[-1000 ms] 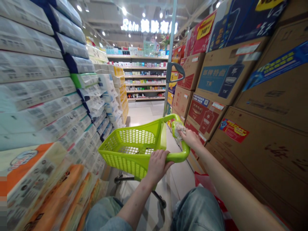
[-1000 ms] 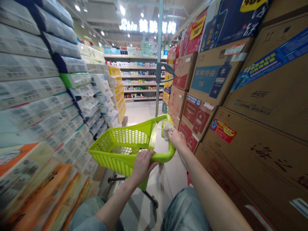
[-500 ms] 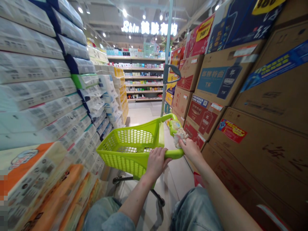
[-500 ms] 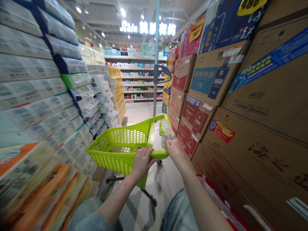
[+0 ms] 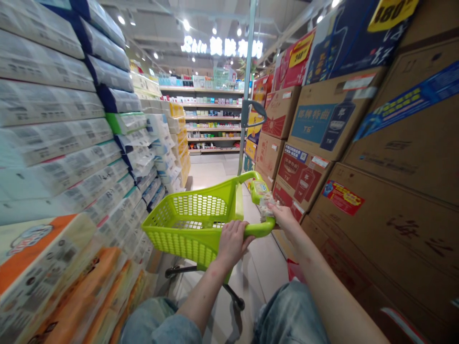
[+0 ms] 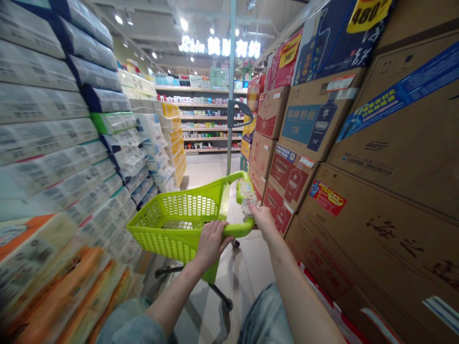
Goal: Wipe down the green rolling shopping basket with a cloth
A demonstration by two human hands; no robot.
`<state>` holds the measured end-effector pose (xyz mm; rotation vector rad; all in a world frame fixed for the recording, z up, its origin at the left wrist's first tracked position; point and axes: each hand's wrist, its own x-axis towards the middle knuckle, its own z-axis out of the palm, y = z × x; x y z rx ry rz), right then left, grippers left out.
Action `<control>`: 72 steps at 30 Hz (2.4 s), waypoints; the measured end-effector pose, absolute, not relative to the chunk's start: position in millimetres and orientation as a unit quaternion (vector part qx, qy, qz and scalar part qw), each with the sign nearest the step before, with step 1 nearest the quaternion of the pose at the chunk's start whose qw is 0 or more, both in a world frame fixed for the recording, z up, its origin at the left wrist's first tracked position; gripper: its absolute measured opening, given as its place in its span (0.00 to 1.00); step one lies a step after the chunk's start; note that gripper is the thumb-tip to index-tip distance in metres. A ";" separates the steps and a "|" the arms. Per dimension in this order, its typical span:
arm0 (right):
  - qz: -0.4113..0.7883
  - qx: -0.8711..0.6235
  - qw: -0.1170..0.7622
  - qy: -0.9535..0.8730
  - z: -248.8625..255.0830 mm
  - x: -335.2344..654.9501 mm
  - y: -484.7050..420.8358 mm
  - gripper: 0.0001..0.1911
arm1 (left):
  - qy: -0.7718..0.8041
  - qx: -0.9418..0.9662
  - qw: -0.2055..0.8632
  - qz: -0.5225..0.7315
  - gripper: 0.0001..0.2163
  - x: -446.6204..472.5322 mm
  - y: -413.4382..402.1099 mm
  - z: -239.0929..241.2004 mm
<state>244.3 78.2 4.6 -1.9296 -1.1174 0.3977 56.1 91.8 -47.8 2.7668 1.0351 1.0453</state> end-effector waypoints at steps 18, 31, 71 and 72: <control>0.021 -0.837 0.301 -0.456 5.3 212.2 61.0 0.28 | 0.336 0.883 -0.002 0.328 0.12 64.4 96.1 -46.4; 0.017 -0.862 0.284 -0.420 10.0 227.3 76.8 0.25 | 0.340 0.883 -0.003 0.324 0.13 69.6 97.5 -46.0; -0.378 -0.596 0.185 -0.684 -51.4 204.3 71.4 0.24 | 0.453 0.875 -0.009 0.170 0.11 8.9 155.2 -78.7; -0.381 -0.593 0.178 -0.687 -52.1 200.4 72.4 0.24 | 0.452 0.875 -0.008 0.173 0.11 9.5 155.0 -78.7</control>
